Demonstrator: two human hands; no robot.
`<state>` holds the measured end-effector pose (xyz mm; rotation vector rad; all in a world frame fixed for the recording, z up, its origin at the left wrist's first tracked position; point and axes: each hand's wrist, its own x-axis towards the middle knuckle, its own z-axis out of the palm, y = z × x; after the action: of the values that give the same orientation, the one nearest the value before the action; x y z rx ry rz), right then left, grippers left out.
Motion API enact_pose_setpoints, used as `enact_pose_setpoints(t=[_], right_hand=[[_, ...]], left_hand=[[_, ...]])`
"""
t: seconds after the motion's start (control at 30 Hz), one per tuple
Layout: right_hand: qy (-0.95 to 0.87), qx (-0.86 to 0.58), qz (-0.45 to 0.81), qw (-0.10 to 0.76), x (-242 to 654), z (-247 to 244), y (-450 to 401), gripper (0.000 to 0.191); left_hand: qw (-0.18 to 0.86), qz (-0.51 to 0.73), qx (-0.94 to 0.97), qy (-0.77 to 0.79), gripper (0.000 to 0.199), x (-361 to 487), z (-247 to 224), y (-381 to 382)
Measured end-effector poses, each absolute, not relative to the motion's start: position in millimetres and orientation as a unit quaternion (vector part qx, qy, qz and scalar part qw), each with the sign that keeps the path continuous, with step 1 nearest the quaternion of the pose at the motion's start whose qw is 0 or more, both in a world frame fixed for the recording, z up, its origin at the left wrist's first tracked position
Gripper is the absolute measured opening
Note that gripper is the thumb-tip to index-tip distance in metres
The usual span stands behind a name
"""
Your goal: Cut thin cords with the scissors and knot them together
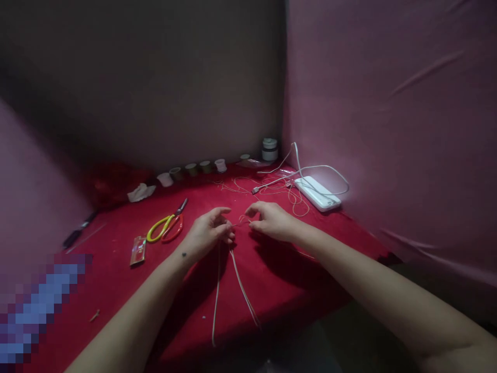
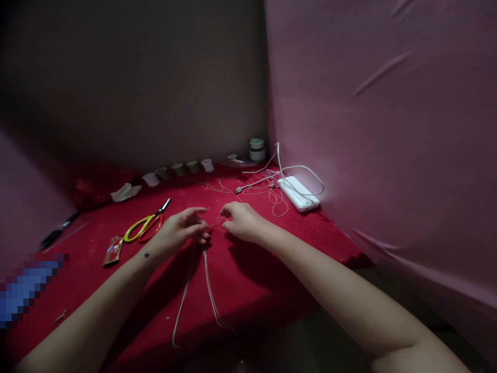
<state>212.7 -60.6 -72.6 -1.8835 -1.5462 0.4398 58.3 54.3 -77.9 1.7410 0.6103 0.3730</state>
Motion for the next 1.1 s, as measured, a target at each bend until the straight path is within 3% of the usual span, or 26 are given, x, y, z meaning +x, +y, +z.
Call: enact_pose_setpoints(t=[0.13,0.3,0.5,0.63,0.77,0.87,1.1], right_hand=[[-0.666,-0.712,0.063,0.214,205,-90,-31,0.036],[-0.698,-0.711,0.001,0.092,197,-94,-16,0.025],[-0.689,-0.724,-0.005,0.042,199,-95,-5,0.025],[-0.676,-0.729,0.055,0.092,204,-93,3,0.016],[-0.620,-0.733,0.242,0.144,207,-86,9,0.010],[-0.555,-0.698,0.391,0.227,210,-83,9,0.009],[-0.533,-0.613,0.480,0.332,216,-75,3,0.007]], left_hand=[[0.476,0.145,0.824,0.271,0.028,34,-61,60],[0.291,0.109,0.931,0.192,0.017,19,-77,56],[0.212,0.079,0.961,0.160,0.021,17,-94,44],[0.287,0.083,0.935,0.191,0.017,17,-94,42],[0.536,0.068,0.767,0.347,0.026,21,-89,36],[0.682,0.098,0.628,0.362,0.034,25,-83,34],[0.780,0.166,0.490,0.351,0.020,36,-79,39]])
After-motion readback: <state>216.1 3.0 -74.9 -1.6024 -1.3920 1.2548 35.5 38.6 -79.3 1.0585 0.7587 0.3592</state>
